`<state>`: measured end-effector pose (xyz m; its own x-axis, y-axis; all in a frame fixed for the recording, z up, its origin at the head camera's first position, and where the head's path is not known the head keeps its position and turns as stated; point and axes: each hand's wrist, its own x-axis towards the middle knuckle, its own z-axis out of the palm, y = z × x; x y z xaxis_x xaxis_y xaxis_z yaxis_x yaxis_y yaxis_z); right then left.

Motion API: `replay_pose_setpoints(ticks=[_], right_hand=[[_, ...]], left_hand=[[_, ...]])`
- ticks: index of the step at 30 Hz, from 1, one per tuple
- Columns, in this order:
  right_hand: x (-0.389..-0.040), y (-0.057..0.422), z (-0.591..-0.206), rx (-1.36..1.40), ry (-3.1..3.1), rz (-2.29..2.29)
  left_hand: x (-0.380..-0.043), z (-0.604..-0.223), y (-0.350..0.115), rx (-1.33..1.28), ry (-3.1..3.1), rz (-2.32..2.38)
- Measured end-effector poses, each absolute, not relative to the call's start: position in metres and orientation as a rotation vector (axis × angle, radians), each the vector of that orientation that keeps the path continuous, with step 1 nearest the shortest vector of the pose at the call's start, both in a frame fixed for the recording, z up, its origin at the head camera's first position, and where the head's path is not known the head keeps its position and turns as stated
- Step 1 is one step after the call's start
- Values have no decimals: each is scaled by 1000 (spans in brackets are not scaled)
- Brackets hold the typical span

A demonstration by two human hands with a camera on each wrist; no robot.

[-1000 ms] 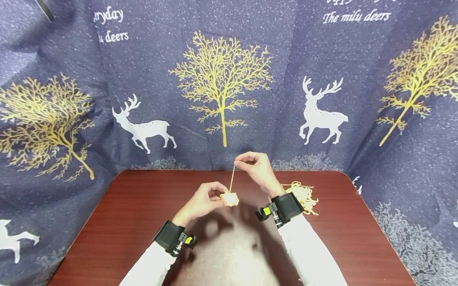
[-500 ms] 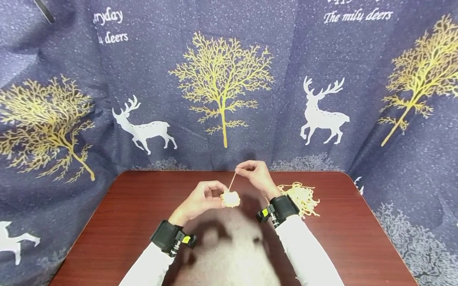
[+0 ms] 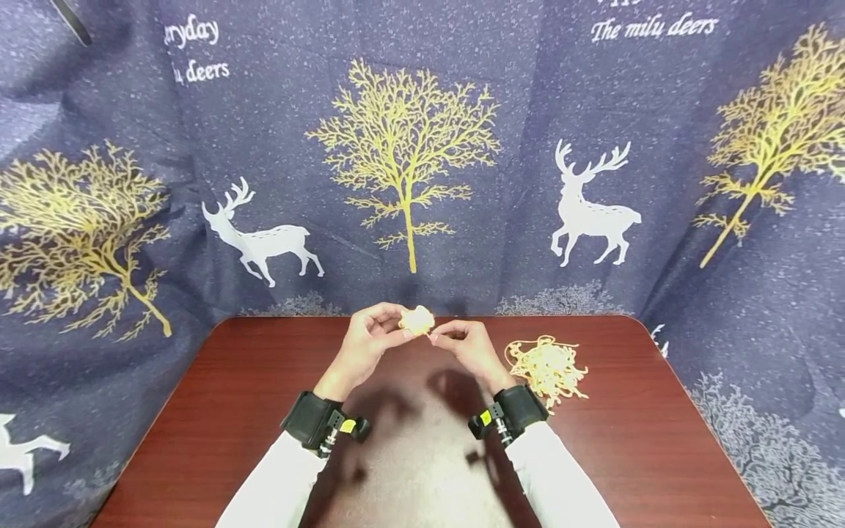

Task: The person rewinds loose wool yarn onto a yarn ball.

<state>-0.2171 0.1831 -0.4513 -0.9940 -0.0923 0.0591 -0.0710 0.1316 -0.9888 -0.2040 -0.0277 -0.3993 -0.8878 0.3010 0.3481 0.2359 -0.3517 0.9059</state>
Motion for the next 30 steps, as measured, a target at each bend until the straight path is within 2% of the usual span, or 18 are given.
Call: replay_pose_setpoints(ticks=[12,21,30], right_hand=[[-190,178,-439,-409,2472,-1931],[-181,174,-416,-562,2571,-1855],[-186,178,-393,-609,2605,-1881]], left_hand=[[-227,-404,-13,392,1884,2629],[-234,-419,-14,367,2235,2382],[-228,-432,-18,469,2342,2065]])
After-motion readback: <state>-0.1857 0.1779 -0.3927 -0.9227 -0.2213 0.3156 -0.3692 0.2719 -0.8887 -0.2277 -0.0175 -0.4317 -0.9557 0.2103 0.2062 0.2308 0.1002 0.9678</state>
